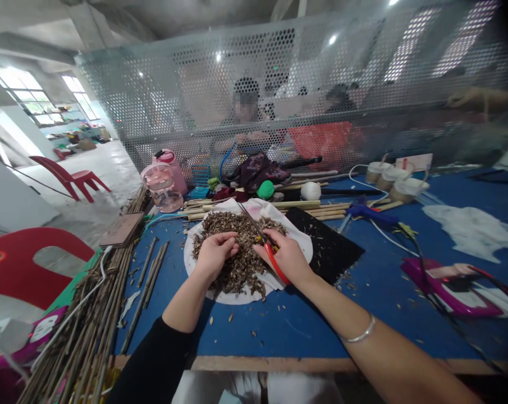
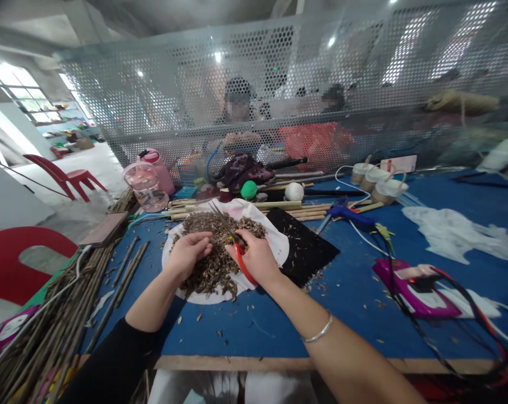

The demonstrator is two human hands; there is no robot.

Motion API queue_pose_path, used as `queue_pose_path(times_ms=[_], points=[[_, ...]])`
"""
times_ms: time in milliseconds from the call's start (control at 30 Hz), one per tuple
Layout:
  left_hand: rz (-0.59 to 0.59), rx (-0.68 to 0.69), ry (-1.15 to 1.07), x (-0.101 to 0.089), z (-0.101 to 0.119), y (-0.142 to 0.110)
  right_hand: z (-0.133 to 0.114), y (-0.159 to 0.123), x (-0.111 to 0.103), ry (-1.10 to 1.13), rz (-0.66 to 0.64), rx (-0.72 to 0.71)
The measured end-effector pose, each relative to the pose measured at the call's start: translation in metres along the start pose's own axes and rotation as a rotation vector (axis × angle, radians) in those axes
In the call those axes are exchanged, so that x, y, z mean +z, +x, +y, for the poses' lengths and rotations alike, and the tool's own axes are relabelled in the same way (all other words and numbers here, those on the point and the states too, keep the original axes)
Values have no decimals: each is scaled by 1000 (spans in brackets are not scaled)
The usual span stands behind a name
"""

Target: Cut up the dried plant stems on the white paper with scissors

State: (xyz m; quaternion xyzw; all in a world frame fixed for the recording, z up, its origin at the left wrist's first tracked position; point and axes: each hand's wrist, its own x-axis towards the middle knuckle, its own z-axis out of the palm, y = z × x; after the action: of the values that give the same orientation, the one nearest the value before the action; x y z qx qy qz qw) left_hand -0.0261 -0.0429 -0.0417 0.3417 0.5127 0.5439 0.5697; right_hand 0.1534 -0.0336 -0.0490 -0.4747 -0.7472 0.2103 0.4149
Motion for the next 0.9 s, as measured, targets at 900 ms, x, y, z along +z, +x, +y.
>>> queue_pose_path(times_ms=[900], points=[[-139,463,1314,18,7,7,14,12,-16,34,141,46]])
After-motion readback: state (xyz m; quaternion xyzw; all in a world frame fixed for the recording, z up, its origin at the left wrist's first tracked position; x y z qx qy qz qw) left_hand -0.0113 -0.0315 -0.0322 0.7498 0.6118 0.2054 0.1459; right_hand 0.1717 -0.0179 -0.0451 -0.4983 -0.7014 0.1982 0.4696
